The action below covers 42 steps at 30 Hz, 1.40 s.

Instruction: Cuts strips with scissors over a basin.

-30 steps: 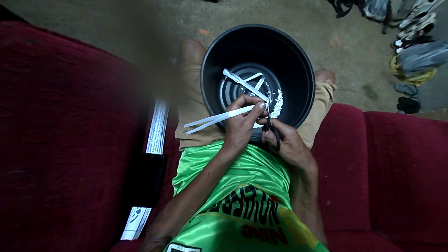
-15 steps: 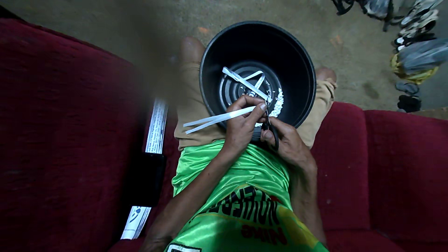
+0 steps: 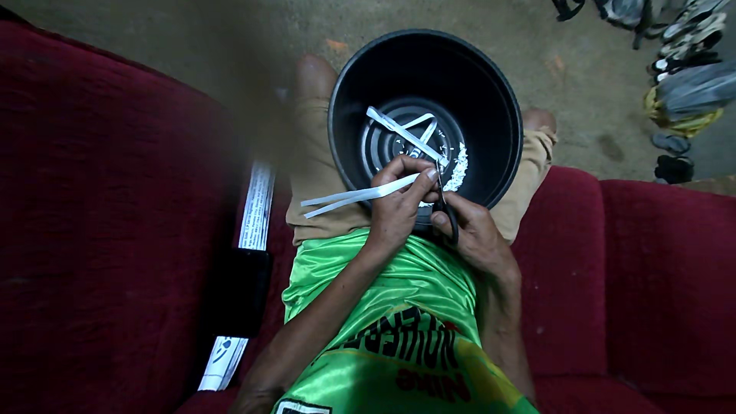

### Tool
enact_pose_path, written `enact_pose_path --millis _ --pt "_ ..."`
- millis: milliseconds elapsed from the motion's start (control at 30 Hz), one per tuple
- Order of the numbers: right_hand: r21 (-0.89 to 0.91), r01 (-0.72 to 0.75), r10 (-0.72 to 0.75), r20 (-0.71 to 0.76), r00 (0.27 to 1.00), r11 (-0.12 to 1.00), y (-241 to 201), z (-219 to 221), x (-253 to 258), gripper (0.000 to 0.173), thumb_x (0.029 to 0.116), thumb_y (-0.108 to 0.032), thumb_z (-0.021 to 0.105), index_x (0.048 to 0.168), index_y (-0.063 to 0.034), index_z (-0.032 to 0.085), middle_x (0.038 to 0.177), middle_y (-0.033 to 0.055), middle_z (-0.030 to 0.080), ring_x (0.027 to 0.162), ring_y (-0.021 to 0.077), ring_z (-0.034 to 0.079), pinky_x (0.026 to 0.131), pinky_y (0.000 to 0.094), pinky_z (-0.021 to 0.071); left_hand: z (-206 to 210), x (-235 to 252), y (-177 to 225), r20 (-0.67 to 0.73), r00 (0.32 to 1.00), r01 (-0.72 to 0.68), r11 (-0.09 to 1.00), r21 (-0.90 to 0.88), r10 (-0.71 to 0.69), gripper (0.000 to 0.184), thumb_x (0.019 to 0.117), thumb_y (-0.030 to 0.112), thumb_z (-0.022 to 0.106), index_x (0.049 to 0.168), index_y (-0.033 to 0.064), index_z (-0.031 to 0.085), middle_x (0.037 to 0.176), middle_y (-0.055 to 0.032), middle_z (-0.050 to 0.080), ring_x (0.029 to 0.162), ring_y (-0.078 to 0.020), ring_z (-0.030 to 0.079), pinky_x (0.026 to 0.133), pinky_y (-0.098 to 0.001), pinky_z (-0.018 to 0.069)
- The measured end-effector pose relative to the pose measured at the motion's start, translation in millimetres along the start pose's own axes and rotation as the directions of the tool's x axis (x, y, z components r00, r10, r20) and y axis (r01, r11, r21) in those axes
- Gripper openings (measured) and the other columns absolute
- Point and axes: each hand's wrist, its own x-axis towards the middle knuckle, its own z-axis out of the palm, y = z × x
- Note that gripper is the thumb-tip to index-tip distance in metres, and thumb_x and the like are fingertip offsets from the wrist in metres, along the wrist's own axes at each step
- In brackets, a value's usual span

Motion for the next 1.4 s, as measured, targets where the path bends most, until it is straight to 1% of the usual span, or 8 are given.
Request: enact_pose_path --millis 67,233,333,667,867,1067,1200,1400 --pt "0.021 -0.007 0.007 -0.007 1.000 1.000 0 1 -1 0.033 0.1034 -0.036 0.059 0.124 -0.0109 0.066 0.075 -0.0025 0.061 0.056 0.0055 0.053 0.049 0.0218 0.0477 0 -1 1 -0.006 1.000 0.009 1.000 0.000 -0.009 0.005 0.1004 0.001 0.061 0.105 0.0014 0.063 0.089 -0.0073 0.067 0.074 -0.0128 0.067 0.071 -0.0268 0.0606" --pt "0.013 -0.085 0.084 0.071 0.994 0.996 1 -2 -3 0.051 0.0986 -0.056 0.058 0.127 -0.0135 0.064 0.072 -0.0046 0.057 0.054 0.0053 0.049 0.049 0.0233 0.0446 -1 -1 2 -0.008 0.999 0.031 0.999 -0.008 -0.031 0.004 0.1005 0.002 0.061 0.105 0.0019 0.062 0.088 -0.0070 0.067 0.073 -0.0130 0.068 0.070 -0.0271 0.0612" --pt "0.003 -0.063 0.062 0.071 0.996 0.998 1 -1 -1 0.047 0.0995 -0.052 0.059 0.124 -0.0122 0.065 0.071 -0.0041 0.056 0.055 0.0055 0.048 0.049 0.0232 0.0437 -3 5 -6 -0.005 1.000 -0.007 0.999 -0.051 0.007 0.005 0.0983 0.000 0.063 0.103 -0.0027 0.063 0.087 -0.0101 0.067 0.072 -0.0154 0.067 0.068 -0.0296 0.0610" --pt "-0.039 -0.035 0.037 0.038 0.999 0.999 2 0 -1 0.043 0.1016 -0.048 0.057 0.122 -0.0112 0.065 0.072 -0.0037 0.058 0.056 0.0056 0.051 0.049 0.0234 0.0459 -3 5 -8 -0.007 1.000 -0.021 0.999 -0.047 0.021 0.005 0.0977 -0.002 0.063 0.102 -0.0032 0.063 0.089 -0.0109 0.067 0.073 -0.0161 0.067 0.069 -0.0302 0.0613" --pt "-0.041 -0.022 0.022 0.009 1.000 0.999 1 1 -2 0.038 0.1027 -0.043 0.058 0.122 -0.0111 0.067 0.073 -0.0045 0.058 0.057 0.0037 0.051 0.051 0.0212 0.0464 -4 -1 0 0.022 0.999 0.030 0.999 0.025 -0.031 0.005 0.1007 0.004 0.062 0.106 0.0022 0.063 0.090 -0.0075 0.067 0.075 -0.0134 0.067 0.071 -0.0278 0.0607" --pt "0.017 -0.059 0.059 0.004 0.998 0.998 4 -3 -3 0.039 0.1032 -0.042 0.057 0.126 -0.0115 0.065 0.073 -0.0017 0.060 0.055 0.0079 0.052 0.049 0.0250 0.0476 -17 11 -1 0.096 0.995 -0.033 0.999 0.012 0.031 0.020 0.0936 -0.007 0.066 0.113 -0.0061 0.060 0.092 -0.0135 0.071 0.077 -0.0210 0.073 0.076 -0.0376 0.0654" --pt "0.030 -0.051 0.051 0.008 0.999 0.998 3 -2 -3 0.042 0.1030 -0.045 0.057 0.128 -0.0126 0.065 0.073 -0.0023 0.059 0.054 0.0073 0.051 0.048 0.0236 0.0456 -16 3 9 0.083 0.997 -0.016 0.994 0.108 0.007 0.014 0.0972 -0.001 0.064 0.111 0.0023 0.063 0.093 -0.0060 0.071 0.080 -0.0136 0.070 0.078 -0.0310 0.0614" --pt "0.014 -0.035 0.035 -0.007 0.999 0.999 1 -1 -2 0.042 0.1037 -0.044 0.056 0.129 -0.0117 0.065 0.073 -0.0022 0.059 0.054 0.0067 0.050 0.048 0.0236 0.0458 -14 3 7 0.055 0.998 -0.035 0.997 0.073 0.031 0.010 0.0990 0.001 0.063 0.108 0.0026 0.064 0.094 -0.0063 0.071 0.082 -0.0145 0.072 0.080 -0.0313 0.0626"
